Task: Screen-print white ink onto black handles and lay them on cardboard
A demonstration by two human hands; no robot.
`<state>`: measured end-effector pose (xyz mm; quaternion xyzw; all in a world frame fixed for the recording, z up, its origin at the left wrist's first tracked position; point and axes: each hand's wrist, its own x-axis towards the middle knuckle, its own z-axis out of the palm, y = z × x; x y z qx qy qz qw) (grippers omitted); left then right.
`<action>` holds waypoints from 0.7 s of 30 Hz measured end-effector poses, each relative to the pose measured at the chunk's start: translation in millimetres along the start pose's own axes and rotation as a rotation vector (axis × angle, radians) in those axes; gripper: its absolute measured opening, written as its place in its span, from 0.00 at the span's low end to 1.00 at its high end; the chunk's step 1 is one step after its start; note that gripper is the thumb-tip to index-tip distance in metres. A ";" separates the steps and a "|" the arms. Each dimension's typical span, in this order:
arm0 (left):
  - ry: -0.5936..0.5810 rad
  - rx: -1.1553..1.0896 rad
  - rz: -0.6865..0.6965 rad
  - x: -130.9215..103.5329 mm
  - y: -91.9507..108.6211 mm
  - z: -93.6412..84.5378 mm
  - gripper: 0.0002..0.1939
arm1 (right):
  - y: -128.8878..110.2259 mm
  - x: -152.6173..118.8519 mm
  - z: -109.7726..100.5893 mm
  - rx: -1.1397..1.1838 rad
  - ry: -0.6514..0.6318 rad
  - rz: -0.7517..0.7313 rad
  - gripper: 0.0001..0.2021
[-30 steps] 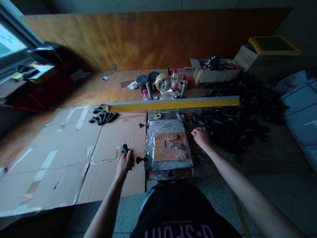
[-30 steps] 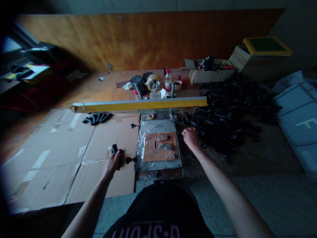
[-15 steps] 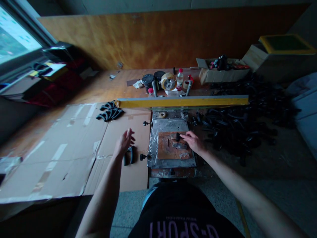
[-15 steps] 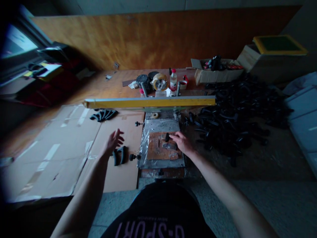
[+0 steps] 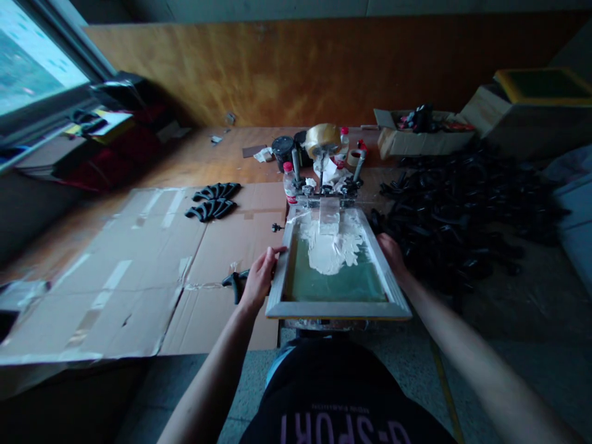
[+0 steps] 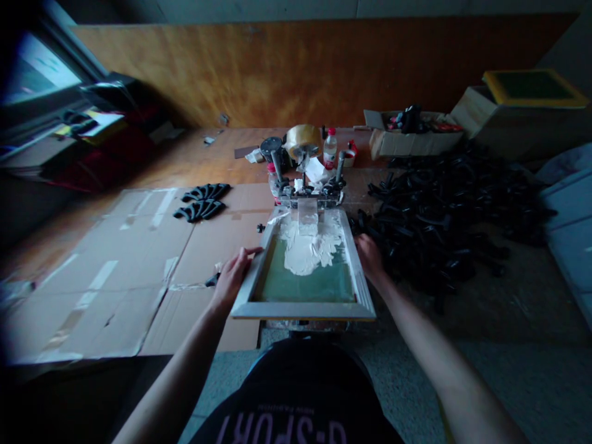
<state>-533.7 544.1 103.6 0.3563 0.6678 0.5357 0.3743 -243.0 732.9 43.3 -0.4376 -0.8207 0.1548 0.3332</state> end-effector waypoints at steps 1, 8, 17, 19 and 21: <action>-0.011 0.024 -0.054 -2.6 -16.7 0.6 0.32 | 1.3 13.1 -4.3 -0.026 0.052 0.013 0.18; 0.045 0.221 -0.161 11.6 -83.7 14.2 0.34 | -74.0 63.8 28.4 -0.215 -0.233 -0.187 0.16; 0.065 0.127 -0.170 12.8 -91.2 13.7 0.31 | -74.7 1.2 8.6 -0.119 -0.583 -0.645 0.07; 0.058 0.115 -0.172 12.5 -90.8 13.8 0.31 | -76.3 3.6 8.5 -0.122 -0.529 -0.594 0.05; 0.042 0.113 -0.170 12.0 -89.9 13.7 0.32 | -77.8 -2.1 15.0 -0.156 -0.417 -0.562 0.07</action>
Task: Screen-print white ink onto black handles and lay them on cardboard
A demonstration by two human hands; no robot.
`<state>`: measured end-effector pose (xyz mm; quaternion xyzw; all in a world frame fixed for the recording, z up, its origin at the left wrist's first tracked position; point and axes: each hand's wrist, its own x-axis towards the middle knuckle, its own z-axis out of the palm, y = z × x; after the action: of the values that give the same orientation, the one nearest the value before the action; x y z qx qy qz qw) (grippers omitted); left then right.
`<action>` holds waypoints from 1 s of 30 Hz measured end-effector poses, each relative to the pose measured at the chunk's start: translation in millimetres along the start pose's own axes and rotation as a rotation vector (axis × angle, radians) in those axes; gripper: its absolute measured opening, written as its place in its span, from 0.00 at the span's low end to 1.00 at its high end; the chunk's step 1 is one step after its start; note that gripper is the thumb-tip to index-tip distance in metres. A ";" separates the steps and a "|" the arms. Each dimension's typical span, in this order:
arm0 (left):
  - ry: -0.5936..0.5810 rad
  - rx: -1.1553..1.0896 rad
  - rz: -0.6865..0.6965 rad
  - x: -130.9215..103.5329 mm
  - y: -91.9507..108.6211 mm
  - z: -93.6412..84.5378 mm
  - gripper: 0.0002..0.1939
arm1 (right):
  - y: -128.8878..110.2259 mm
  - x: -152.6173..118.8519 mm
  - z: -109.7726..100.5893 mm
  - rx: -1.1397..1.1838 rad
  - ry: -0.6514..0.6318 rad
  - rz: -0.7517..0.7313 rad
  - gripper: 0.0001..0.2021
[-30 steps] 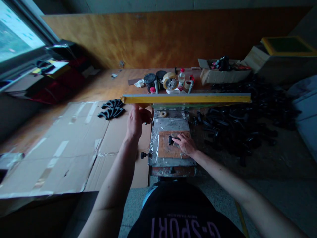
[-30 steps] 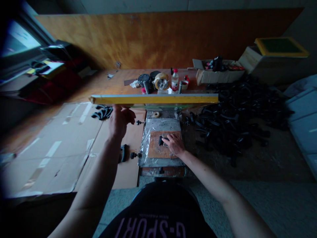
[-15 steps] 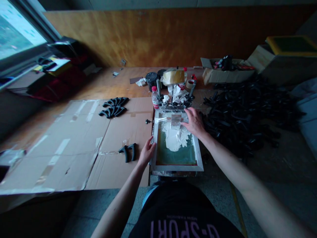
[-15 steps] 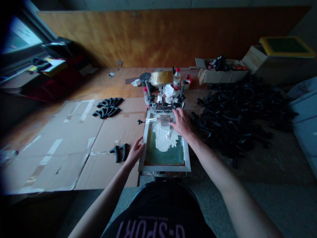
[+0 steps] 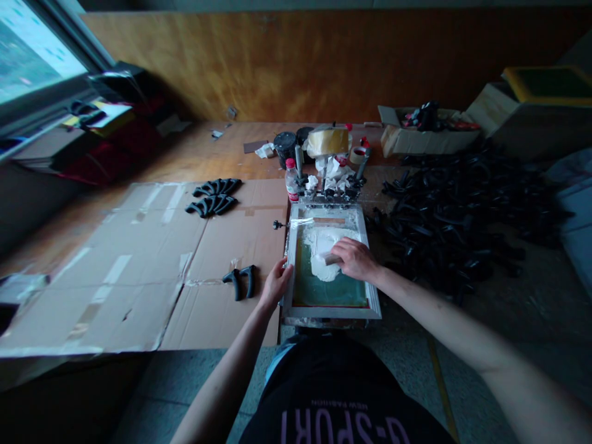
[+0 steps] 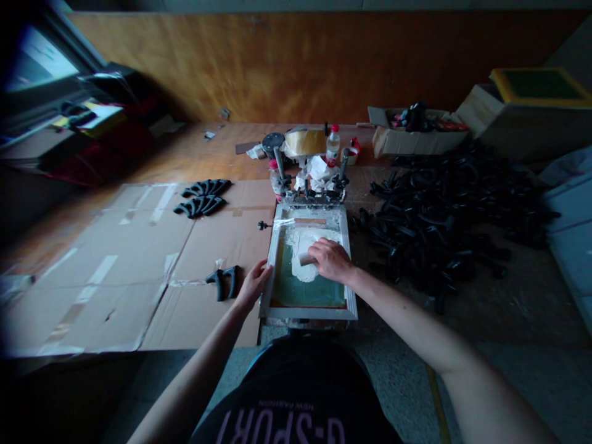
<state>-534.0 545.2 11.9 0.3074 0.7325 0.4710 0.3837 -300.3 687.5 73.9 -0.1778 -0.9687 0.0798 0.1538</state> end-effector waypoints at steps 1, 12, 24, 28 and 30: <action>-0.010 -0.005 0.001 -0.3 0.2 0.0 0.33 | -3.6 -3.6 5.9 -0.025 0.038 -0.010 0.09; -0.041 -0.064 0.015 -14.8 35.3 -12.6 0.38 | 25.8 47.3 -22.4 0.078 0.230 0.228 0.25; 0.049 -0.482 0.442 7.4 182.5 -10.4 0.26 | 75.2 -26.9 13.3 0.061 0.136 0.404 0.12; 0.106 -0.558 0.348 -6.2 163.2 11.1 0.29 | 31.5 -20.3 47.1 0.025 -0.046 0.421 0.07; -0.053 -0.530 0.114 -27.4 129.0 31.7 0.32 | 7.5 -13.0 50.0 0.050 -0.033 0.550 0.04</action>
<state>-481.4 584.8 130.5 0.2495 0.5549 0.6588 0.4425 -302.6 684.6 21.9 -0.4289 -0.8841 0.1454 0.1150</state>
